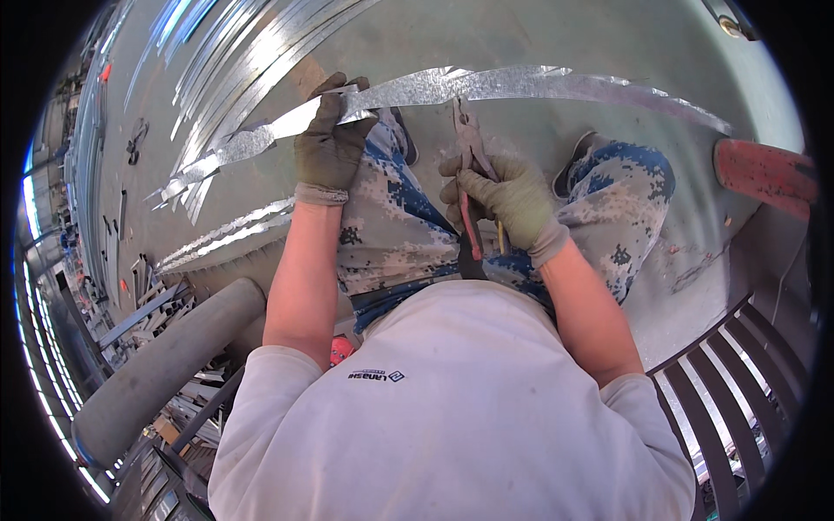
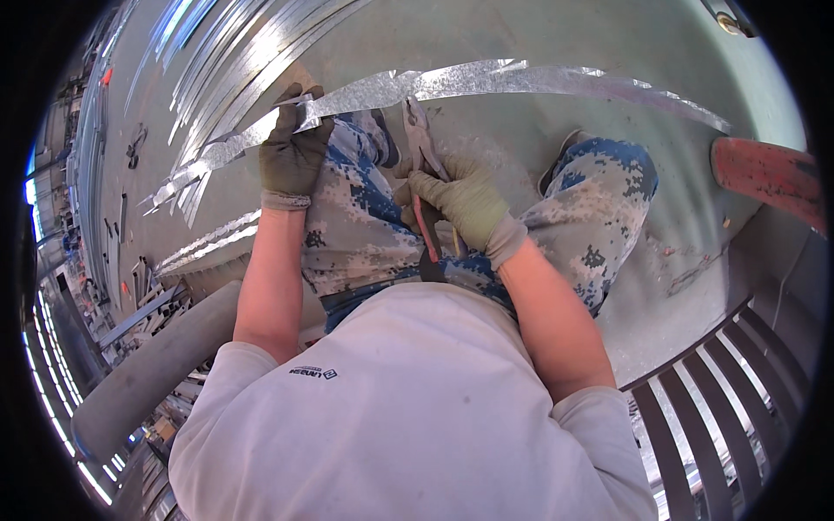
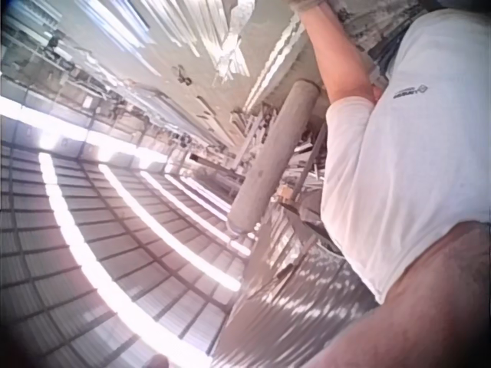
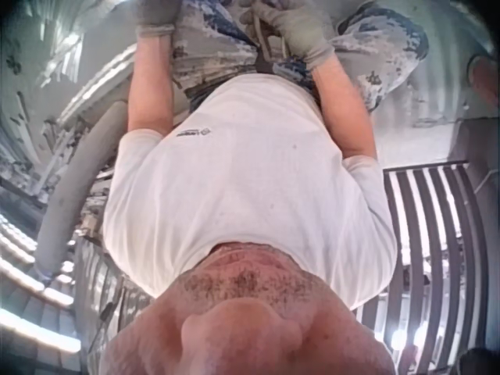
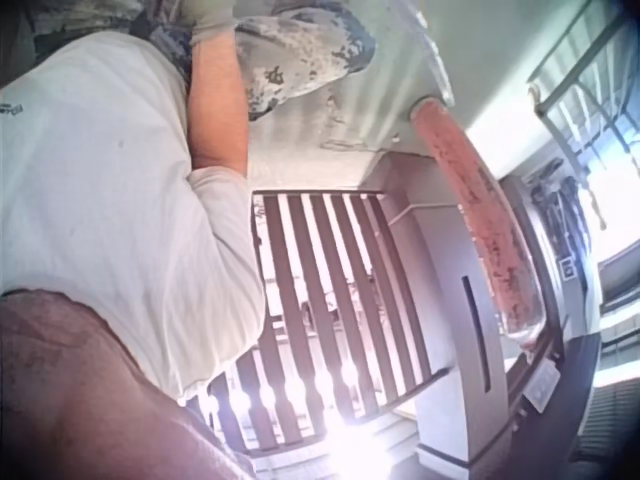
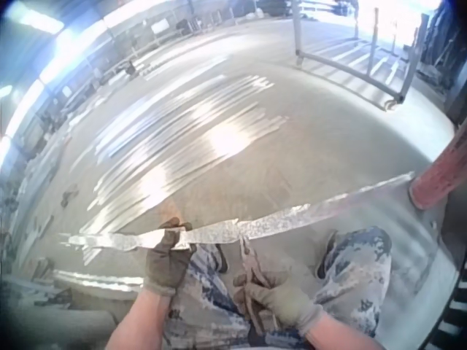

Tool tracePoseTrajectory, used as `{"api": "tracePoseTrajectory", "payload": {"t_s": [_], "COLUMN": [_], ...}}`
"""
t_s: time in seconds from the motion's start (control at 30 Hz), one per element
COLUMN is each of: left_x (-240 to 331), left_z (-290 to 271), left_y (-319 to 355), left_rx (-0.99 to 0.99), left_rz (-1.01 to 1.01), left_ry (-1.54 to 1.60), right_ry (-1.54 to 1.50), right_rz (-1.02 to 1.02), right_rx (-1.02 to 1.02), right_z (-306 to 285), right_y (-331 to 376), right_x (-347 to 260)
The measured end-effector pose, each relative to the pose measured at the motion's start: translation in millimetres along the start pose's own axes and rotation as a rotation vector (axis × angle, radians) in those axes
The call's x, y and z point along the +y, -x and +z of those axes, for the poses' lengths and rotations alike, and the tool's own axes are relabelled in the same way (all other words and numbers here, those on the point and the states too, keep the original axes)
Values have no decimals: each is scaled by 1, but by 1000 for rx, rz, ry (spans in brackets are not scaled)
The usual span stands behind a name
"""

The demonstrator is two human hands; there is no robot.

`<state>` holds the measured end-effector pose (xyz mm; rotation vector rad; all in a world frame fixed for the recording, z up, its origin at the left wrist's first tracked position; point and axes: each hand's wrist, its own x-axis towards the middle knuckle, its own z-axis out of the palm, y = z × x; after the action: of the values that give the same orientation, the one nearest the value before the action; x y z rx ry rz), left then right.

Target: The person uses tin snips to cut a long, curved metal strip into shorter segments while kneeling on a metal surface. The person repeatedly positions the snips and cuts along the strip, producing small cut pieces that fall away.

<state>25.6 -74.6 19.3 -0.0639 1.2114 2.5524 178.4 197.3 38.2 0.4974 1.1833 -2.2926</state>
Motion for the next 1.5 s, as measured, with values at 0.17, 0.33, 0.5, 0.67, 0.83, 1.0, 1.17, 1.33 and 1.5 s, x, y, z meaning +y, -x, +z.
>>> {"api": "tracePoseTrajectory", "payload": {"t_s": [0.17,0.33,0.5,0.67,0.83,1.0,1.17,1.33,1.5], "left_x": [-1,-3,-1,-1,-2,-7,-2,-4,-6], "left_z": [5,3,-2,1,-2,-6,-8,10,6], "left_y": [2,0,-1,1,1,-1,-3,7,13], "left_rx": [8,7,-21,0,-13,-66,-43,-102,-303], "left_rz": [24,3,-6,-11,0,37,-24,7,-24], "left_ry": [5,25,18,22,46,105,64,95,153], "right_ry": [133,404,434,228,108,18,-5,26,-17], "right_rz": [-23,-121,-121,54,45,68,81,54,73], "right_rx": [82,145,203,124,42,-12,-26,20,24], "right_z": [-2,-18,-14,-4,-10,-14,-14,-4,0], "right_y": [1,-14,-14,-3,-4,0,-2,-2,2], "right_x": [2,16,16,-3,-4,-8,-8,-10,-14]}}
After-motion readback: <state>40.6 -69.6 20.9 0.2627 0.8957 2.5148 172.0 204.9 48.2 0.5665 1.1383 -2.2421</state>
